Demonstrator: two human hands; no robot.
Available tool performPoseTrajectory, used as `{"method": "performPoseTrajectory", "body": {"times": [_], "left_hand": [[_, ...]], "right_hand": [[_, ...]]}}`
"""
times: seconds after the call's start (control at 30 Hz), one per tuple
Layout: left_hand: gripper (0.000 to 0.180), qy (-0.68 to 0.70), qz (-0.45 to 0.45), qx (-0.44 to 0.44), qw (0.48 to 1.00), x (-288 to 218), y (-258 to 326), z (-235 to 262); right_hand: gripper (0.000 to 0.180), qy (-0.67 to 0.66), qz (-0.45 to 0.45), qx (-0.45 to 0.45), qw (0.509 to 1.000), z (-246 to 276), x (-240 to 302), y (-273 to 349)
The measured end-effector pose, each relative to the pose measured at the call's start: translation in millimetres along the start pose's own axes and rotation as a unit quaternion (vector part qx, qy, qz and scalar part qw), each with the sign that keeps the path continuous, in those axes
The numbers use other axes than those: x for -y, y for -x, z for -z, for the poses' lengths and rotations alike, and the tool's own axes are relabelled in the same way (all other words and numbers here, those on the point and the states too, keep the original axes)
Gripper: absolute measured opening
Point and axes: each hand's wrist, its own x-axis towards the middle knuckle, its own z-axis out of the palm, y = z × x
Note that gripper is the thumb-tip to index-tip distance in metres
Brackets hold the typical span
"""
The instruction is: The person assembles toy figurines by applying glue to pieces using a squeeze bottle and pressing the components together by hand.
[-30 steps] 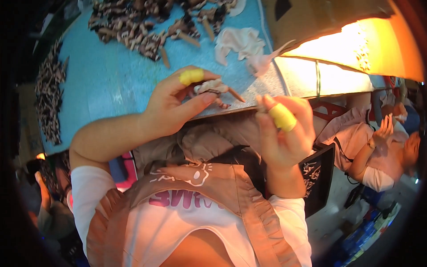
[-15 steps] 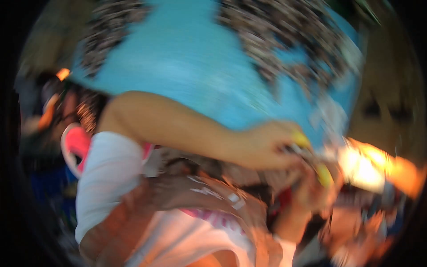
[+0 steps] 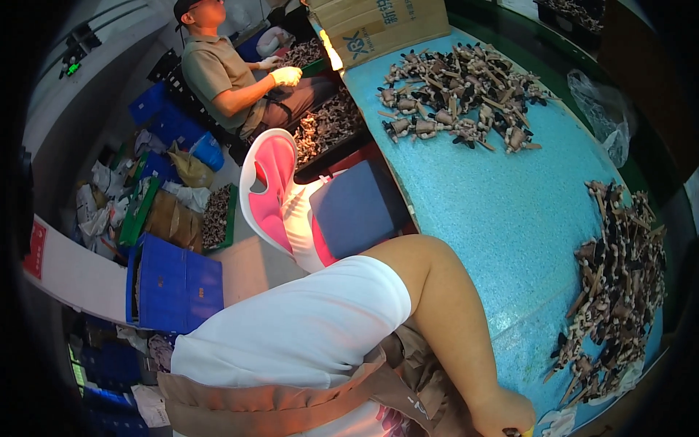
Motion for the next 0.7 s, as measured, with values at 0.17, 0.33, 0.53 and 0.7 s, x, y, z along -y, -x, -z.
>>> {"method": "performPoseTrajectory", "body": {"times": [0.17,0.33,0.53,0.7], "left_hand": [[0.025,-0.013,-0.022,-0.024,0.999,-7.2,-1.6,-2.1],[0.037,0.074,0.052,-0.008,0.996,-7.7,-0.6,-3.3],[0.033,0.068,0.061,-0.009,0.996,-7.7,0.1,-5.3],[0.034,0.042,-0.003,-0.032,0.999,-11.2,5.1,-3.1]], "right_hand": [[0.025,0.006,0.005,-0.059,0.998,-12.9,-16.9,17.4],[0.031,-0.036,-0.036,-0.11,0.993,-19.9,-6.1,18.3],[0.033,-0.188,-0.125,-0.079,0.971,-22.0,-6.0,19.0],[0.035,-0.309,-0.211,-0.057,0.925,-27.0,-3.7,19.3]]}}
